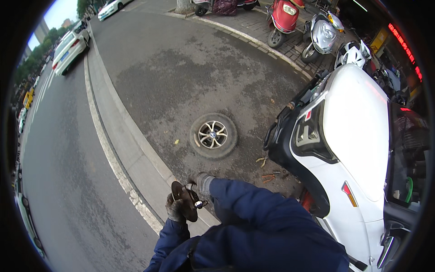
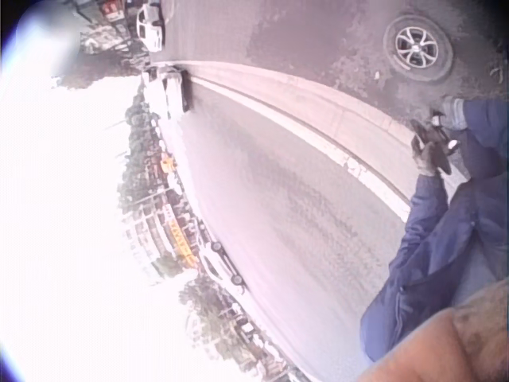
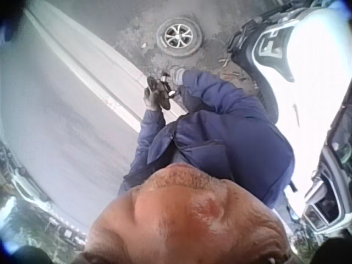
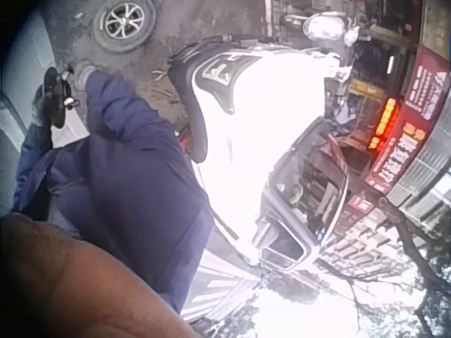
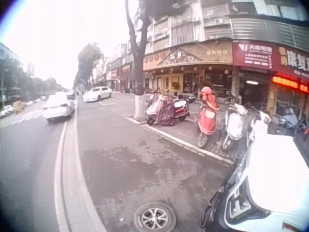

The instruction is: The person carries a wheel hub assembly to a roadside repair area, kneels beside a white car with a removed wheel, and uses a socket wrench to tighten lug nuts onto the hub. After securing the nuts, the person stands, inspects the hub, and walks back toward the shop entrance.

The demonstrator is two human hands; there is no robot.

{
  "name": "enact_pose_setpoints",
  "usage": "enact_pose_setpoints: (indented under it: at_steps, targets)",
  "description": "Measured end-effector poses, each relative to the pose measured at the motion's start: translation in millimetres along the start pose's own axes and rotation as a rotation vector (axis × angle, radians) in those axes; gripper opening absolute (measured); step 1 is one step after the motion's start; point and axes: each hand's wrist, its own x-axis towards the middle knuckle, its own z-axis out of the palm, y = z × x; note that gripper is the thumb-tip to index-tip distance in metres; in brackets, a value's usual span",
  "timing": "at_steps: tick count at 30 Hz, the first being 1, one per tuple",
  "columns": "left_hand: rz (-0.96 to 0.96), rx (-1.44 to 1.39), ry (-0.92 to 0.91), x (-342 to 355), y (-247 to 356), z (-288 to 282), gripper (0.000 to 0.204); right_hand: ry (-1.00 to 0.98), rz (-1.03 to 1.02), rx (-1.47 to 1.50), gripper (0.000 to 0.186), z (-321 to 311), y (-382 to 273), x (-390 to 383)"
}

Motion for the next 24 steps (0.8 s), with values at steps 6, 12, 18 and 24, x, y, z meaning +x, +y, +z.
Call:
enact_pose_setpoints:
  at_steps: [6, 12, 18, 24]
  targets:
    - [0.083, 0.055, 0.053, 116.9, 88.5, 23.7, 0.053, 0.092, 0.040, 0.043, 0.030, -68.7, -22.4, 121.7]
    - [0.132, 0.072, -0.048, 220.7, 192.8, 43.6, 0.056, 0.282, -0.132, -0.154, 0.025, -158.4, -32.4, 237.6]
    - [-0.051, -0.333, -0.247, 347.0, 294.2, 71.0, 0.065, 0.354, -0.019, 0.036, 0.016, -289.1, -54.3, 328.8]
    - [-0.114, -0.186, -0.275, 506.2, 367.5, 116.7, 0.067, 0.351, -0.125, -0.170, 0.024, -356.9, -50.9, 458.0]
